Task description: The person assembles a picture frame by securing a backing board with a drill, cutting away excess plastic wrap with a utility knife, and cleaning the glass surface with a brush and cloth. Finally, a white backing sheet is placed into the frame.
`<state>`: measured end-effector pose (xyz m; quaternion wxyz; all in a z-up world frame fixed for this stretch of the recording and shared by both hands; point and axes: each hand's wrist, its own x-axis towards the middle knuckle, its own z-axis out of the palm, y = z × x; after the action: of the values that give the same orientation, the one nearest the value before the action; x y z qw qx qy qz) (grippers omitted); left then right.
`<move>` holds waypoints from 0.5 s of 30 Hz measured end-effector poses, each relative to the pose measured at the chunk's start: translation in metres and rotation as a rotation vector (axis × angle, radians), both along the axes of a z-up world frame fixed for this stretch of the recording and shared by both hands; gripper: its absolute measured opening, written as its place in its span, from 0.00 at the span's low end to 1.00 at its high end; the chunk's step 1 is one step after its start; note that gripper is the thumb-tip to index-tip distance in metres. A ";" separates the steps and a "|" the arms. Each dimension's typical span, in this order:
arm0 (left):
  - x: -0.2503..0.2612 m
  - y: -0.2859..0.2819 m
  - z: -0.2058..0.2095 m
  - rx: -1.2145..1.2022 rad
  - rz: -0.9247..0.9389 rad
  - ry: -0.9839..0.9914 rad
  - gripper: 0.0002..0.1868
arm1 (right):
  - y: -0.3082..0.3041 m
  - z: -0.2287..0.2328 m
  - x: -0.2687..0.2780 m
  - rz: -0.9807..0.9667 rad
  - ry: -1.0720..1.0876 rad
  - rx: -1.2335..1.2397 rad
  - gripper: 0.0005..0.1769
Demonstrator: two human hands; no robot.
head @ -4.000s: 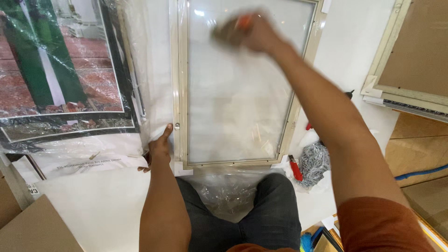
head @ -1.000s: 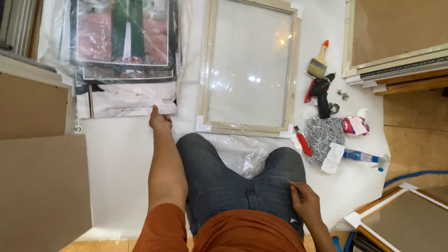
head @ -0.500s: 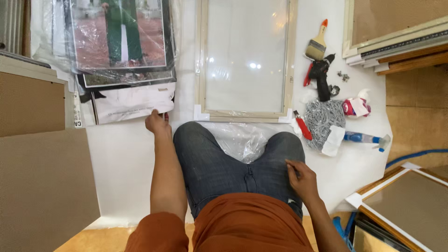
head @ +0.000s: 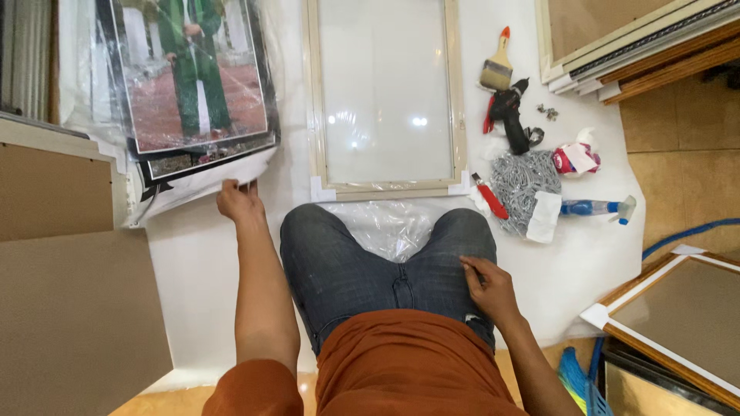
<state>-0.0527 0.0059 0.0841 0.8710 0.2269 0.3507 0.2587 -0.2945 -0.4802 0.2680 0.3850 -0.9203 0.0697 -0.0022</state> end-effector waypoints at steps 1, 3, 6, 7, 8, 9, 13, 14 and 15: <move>0.000 -0.004 0.011 0.012 -0.007 0.072 0.15 | -0.001 0.000 0.001 -0.007 0.004 -0.004 0.11; -0.020 -0.014 0.032 0.033 -0.019 0.239 0.17 | -0.004 -0.001 -0.008 -0.019 0.017 -0.008 0.11; -0.036 -0.019 0.070 0.131 0.002 0.186 0.19 | -0.004 0.000 0.003 -0.004 -0.029 0.042 0.11; -0.041 -0.021 0.080 0.130 0.010 0.213 0.17 | -0.002 0.000 0.001 0.015 -0.046 0.080 0.11; -0.042 -0.021 0.090 0.129 0.022 0.235 0.16 | 0.000 0.000 0.005 0.038 -0.068 0.119 0.11; -0.045 -0.022 0.100 0.128 0.034 0.257 0.15 | 0.002 0.002 0.008 0.050 -0.073 0.108 0.10; -0.078 -0.034 0.145 0.259 0.052 0.189 0.11 | 0.028 0.013 0.030 0.153 -0.161 0.087 0.09; -0.090 -0.038 0.157 0.283 0.070 0.159 0.11 | 0.037 0.017 0.036 0.189 -0.197 0.084 0.09; -0.103 -0.044 0.169 0.307 0.088 0.129 0.10 | 0.047 0.022 0.042 0.251 -0.265 0.076 0.09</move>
<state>-0.1555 -0.0379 0.2532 0.7895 0.3578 0.3719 0.3322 -0.2527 -0.4330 0.2899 0.4223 -0.8983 -0.0970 -0.0726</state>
